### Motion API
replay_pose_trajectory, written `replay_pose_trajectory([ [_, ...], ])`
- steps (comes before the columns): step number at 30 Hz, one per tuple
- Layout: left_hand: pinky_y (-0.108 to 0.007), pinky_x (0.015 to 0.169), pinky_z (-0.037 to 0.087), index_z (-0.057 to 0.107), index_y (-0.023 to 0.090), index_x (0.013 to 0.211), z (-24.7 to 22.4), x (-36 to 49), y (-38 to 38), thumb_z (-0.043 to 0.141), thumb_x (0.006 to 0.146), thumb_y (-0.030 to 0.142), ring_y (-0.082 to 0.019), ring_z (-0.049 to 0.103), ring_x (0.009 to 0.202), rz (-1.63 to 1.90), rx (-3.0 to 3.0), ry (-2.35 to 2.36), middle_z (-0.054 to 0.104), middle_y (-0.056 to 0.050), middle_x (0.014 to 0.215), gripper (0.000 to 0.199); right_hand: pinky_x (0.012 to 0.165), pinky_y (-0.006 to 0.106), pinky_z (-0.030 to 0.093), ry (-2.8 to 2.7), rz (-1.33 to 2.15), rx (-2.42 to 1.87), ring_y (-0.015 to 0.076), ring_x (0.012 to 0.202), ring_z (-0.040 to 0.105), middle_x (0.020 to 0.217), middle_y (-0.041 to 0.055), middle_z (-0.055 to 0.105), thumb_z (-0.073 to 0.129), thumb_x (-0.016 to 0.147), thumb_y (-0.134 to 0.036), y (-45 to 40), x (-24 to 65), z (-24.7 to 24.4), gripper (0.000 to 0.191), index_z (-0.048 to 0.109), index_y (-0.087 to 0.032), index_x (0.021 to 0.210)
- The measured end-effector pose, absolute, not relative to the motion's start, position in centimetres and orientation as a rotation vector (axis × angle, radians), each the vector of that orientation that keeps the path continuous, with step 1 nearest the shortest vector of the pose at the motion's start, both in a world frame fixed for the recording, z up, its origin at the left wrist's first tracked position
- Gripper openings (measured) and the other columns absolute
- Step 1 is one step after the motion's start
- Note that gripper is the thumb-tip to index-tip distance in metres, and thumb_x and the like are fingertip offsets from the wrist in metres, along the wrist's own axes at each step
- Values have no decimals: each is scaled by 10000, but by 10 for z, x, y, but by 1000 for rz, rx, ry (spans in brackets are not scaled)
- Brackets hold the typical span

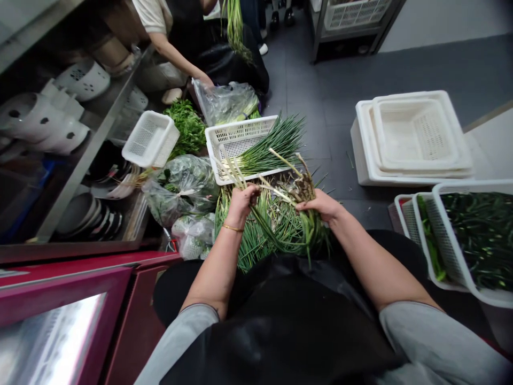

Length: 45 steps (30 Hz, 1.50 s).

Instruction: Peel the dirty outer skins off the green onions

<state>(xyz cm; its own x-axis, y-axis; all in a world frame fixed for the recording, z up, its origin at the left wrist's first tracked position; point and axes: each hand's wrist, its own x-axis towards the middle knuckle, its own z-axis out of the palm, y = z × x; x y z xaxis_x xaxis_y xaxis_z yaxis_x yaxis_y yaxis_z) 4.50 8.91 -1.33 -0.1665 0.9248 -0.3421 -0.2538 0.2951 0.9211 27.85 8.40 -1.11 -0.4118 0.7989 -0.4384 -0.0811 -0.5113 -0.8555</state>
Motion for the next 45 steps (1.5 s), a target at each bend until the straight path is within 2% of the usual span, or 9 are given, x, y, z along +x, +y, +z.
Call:
replay_pose_trajectory([
  [13, -186, 360, 210, 495, 148, 502, -83, -36, 103, 649, 545, 173, -41, 330, 349, 1158, 606, 1829, 459, 49, 407, 162, 678, 289, 529, -1362, 1982, -1334, 177, 700, 642, 745, 17, 699, 892, 411, -239, 98, 359, -15, 415, 696, -172, 771],
  [17, -182, 355, 188, 667, 78, 756, -71, -11, 91, 783, 590, 355, -26, 321, 348, 937, 622, 1481, 568, 4, 521, 344, 669, 266, 509, -1312, 1970, -1289, 151, 694, 620, 769, 4, 684, 894, 414, -259, 103, 350, -21, 477, 685, -162, 832],
  [21, -170, 360, 148, 678, 92, 946, -47, 34, 93, 766, 658, 544, -9, 270, 344, 993, 531, 1167, 458, 65, 506, 543, 633, 251, 489, -1420, 2077, -1227, 129, 656, 580, 719, -15, 653, 885, 440, -268, 101, 327, -33, 433, 677, -147, 800],
  [24, -162, 363, 151, 678, 96, 873, -31, 40, 103, 825, 622, 454, -4, 267, 350, 1021, 529, 1076, 395, 89, 479, 461, 591, 242, 460, -1475, 2112, -1205, 115, 609, 547, 661, -25, 624, 869, 464, -268, 94, 314, -36, 374, 676, -138, 757],
  [27, -159, 359, 195, 659, 87, 770, -22, 29, 106, 847, 584, 396, -16, 365, 384, 1036, 625, 1136, 521, 29, 541, 407, 577, 243, 449, -1457, 2134, -1198, 115, 595, 542, 658, -21, 628, 859, 474, -268, 88, 312, -34, 377, 689, -134, 784],
  [33, -172, 344, 205, 672, 115, 922, -20, 12, 97, 741, 719, 509, -42, 380, 375, 735, 970, 1100, 519, 31, 527, 448, 588, 244, 446, -1430, 2101, -1191, 115, 600, 538, 649, -24, 618, 858, 481, -266, 84, 319, -30, 344, 685, -132, 746],
  [36, -181, 334, 212, 642, 110, 733, -23, 6, 100, 778, 684, 474, -49, 405, 380, 585, 1039, 1093, 531, 6, 519, 393, 604, 249, 454, -1452, 2096, -1162, 120, 613, 548, 674, -20, 634, 853, 485, -259, 84, 318, -33, 358, 701, -138, 785],
  [39, -178, 327, 206, 581, 123, 623, -25, -11, 108, 807, 636, 434, -44, 402, 365, 662, 982, 1197, 534, 3, 503, 385, 651, 255, 468, -1480, 2096, -1163, 128, 658, 573, 742, -12, 667, 847, 491, -254, 84, 320, -35, 389, 714, -145, 839],
  [45, -161, 333, 214, 588, 128, 687, -38, -55, 115, 807, 626, 395, -46, 429, 368, 930, 782, 1380, 572, 8, 521, 350, 650, 262, 477, -1427, 2090, -1284, 134, 649, 576, 721, -10, 668, 863, 461, -260, 95, 339, -34, 389, 711, -139, 799],
])
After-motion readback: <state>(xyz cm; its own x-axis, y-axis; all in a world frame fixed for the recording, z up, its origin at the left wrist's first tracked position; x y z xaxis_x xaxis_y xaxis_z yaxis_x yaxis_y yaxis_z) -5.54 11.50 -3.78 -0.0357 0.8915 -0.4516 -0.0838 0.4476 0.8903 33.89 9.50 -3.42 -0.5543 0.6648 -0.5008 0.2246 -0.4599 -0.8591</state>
